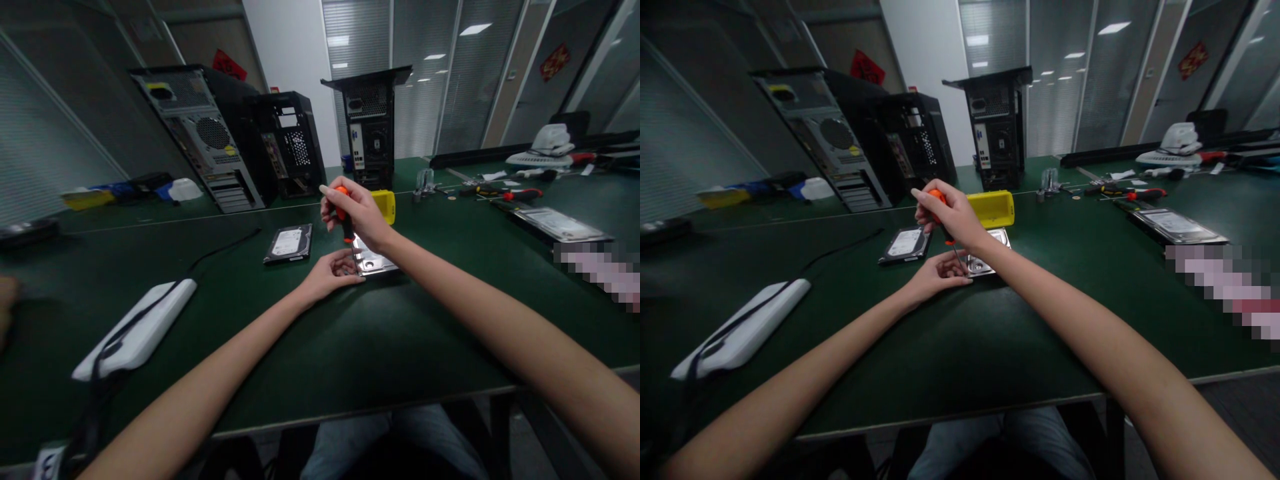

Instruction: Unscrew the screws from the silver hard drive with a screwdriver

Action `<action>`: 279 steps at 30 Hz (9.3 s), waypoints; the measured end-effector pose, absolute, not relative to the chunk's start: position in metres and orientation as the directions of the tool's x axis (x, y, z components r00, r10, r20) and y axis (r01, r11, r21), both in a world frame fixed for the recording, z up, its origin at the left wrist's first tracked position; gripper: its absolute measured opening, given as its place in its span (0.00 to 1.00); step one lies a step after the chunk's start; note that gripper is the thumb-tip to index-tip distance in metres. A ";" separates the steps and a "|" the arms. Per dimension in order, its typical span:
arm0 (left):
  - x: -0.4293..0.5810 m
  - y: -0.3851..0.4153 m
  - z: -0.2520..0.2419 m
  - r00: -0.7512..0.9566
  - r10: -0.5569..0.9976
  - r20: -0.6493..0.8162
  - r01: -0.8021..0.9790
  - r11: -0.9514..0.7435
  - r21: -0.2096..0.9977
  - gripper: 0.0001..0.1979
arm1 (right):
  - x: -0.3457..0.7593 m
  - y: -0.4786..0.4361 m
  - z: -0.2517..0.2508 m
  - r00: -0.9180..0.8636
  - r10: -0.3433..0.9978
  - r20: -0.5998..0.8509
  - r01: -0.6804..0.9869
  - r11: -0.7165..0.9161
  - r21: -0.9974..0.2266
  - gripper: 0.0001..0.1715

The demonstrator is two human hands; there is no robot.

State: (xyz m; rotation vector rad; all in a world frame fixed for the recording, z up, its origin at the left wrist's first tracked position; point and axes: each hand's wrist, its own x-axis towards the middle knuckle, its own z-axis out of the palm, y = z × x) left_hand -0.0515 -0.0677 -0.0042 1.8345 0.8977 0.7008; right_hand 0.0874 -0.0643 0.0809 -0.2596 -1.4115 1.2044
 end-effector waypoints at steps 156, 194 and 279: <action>-0.051 -0.070 -0.001 0.576 0.813 0.085 0.297 -0.305 0.905 0.35 | 0.096 -0.060 0.079 -0.357 0.666 0.655 -0.380 0.538 -0.753 0.17; -0.052 -0.068 -0.001 0.584 0.808 0.076 0.312 -0.309 0.899 0.35 | 0.100 -0.061 0.080 -0.347 0.678 0.648 -0.376 0.533 -0.758 0.15; -0.056 -0.077 -0.009 0.562 0.823 0.086 0.250 -0.268 0.930 0.36 | 0.093 -0.072 0.077 -0.324 0.749 0.578 -0.469 0.403 -0.786 0.18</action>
